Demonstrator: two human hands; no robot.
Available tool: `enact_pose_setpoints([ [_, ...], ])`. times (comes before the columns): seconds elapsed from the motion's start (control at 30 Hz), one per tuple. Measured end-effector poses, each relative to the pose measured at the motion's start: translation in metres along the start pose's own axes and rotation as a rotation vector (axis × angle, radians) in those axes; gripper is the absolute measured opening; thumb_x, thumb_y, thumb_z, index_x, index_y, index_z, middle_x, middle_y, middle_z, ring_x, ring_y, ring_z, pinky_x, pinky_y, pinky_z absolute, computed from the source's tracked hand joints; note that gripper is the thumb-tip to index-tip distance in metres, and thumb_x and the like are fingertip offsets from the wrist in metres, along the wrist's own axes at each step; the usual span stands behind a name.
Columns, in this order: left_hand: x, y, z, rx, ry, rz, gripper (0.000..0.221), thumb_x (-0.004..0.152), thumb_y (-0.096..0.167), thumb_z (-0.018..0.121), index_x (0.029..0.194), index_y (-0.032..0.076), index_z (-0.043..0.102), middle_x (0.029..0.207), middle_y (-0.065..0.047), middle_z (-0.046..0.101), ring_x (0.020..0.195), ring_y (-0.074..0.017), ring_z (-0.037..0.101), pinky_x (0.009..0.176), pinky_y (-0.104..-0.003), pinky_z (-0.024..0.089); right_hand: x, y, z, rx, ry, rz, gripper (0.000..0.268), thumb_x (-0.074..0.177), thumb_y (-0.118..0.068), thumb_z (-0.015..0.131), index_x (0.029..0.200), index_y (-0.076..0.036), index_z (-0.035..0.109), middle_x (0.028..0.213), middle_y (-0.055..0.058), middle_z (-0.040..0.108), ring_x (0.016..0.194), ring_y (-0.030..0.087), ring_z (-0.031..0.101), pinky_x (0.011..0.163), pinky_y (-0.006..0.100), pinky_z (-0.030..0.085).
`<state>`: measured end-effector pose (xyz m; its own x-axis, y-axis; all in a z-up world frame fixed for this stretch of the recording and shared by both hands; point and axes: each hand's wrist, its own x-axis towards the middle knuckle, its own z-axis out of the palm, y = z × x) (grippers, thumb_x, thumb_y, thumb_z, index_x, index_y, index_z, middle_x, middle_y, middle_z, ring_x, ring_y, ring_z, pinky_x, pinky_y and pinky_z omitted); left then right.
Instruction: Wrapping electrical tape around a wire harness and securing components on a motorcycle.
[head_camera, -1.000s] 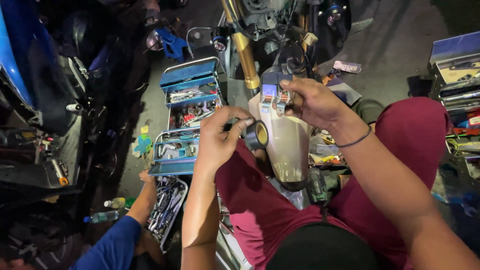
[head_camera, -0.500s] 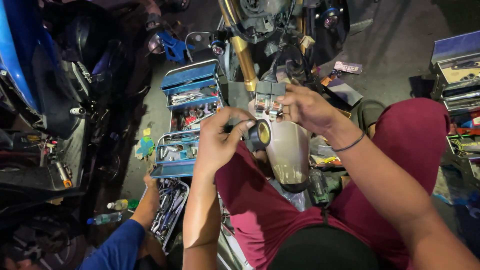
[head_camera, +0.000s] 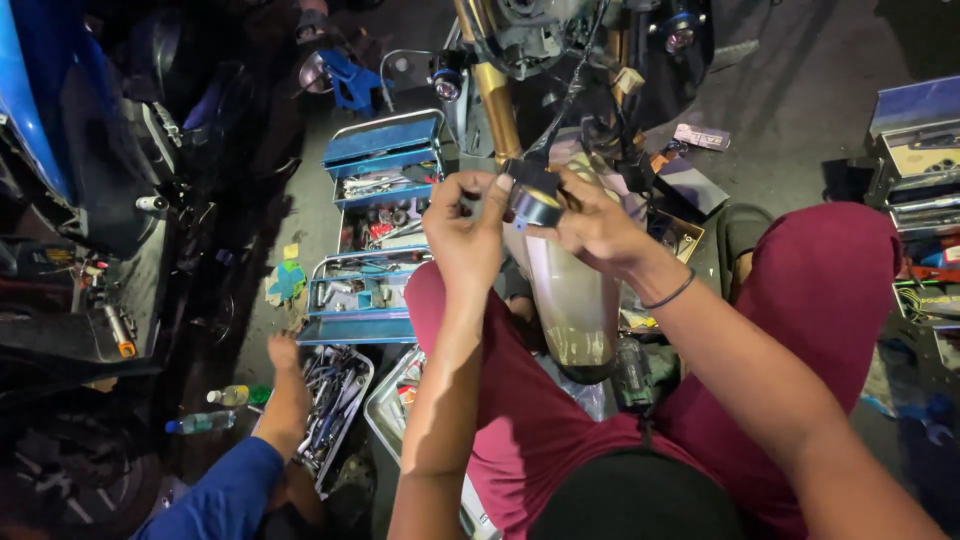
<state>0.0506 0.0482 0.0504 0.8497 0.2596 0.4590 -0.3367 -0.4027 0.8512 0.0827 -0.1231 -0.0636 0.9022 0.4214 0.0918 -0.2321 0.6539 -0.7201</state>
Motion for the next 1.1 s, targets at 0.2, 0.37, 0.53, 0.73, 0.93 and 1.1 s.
enact_pose_setpoints([
  [0.2,0.007,-0.011,0.002,-0.043,0.011,-0.039,0.011,0.099,0.009,0.086,0.096,0.006,0.076,0.112,-0.016,0.079,0.102,-0.0289,0.078,0.081,-0.038,0.065,0.006,0.008,-0.001,0.176,-0.070,-0.055,0.065,0.103,0.014,0.064,0.162,-0.012,0.053,0.150,0.016,0.070,0.136,0.037,0.072,0.116,0.067,0.059],
  [0.37,0.009,-0.023,0.004,-0.099,-0.064,-0.155,0.009,0.099,0.000,0.083,0.096,0.000,0.075,0.111,-0.025,0.081,0.102,-0.0373,0.081,0.078,-0.047,0.068,0.007,0.011,0.000,0.115,0.011,-0.029,0.072,0.100,0.018,0.067,0.165,-0.009,0.049,0.148,0.016,0.069,0.134,0.035,0.072,0.116,0.063,0.061],
  [0.53,0.014,-0.041,0.006,-0.128,-0.065,-0.209,0.014,0.098,0.008,0.087,0.102,0.004,0.074,0.106,-0.020,0.081,0.095,-0.0299,0.078,0.075,-0.042,0.068,0.018,0.032,-0.023,0.117,-0.020,-0.045,0.071,0.100,0.017,0.068,0.163,-0.009,0.050,0.146,0.016,0.070,0.136,0.037,0.072,0.116,0.066,0.060],
  [0.73,0.019,-0.061,0.008,-0.492,-0.208,-0.805,0.067,0.091,0.029,0.092,0.144,0.009,0.058,0.111,-0.012,0.070,0.084,-0.0190,0.071,0.068,-0.034,0.072,0.020,0.022,-0.017,0.113,-0.050,-0.044,0.072,0.098,0.014,0.069,0.163,-0.009,0.047,0.146,0.018,0.069,0.137,0.036,0.071,0.119,0.068,0.057],
  [0.93,0.013,-0.056,0.014,-0.788,-0.238,-1.035,0.070,0.092,0.036,0.091,0.151,0.010,0.062,0.104,-0.004,0.053,0.094,-0.0212,0.063,0.093,-0.055,0.069,0.015,0.007,0.004,-0.075,-0.010,-0.082,0.074,0.095,0.010,0.078,0.161,-0.010,0.050,0.135,0.014,0.071,0.126,0.028,0.075,0.109,0.054,0.066],
  [1.1,0.001,-0.060,0.024,-0.849,-0.131,-0.946,0.054,0.096,0.033,0.089,0.143,0.011,0.073,0.114,-0.008,0.064,0.105,-0.0248,0.069,0.098,-0.054,0.066,0.004,-0.008,0.001,-0.372,0.114,-0.229,0.094,0.089,0.021,0.082,0.164,-0.017,0.040,0.127,0.010,0.070,0.118,0.024,0.075,0.105,0.041,0.068],
])
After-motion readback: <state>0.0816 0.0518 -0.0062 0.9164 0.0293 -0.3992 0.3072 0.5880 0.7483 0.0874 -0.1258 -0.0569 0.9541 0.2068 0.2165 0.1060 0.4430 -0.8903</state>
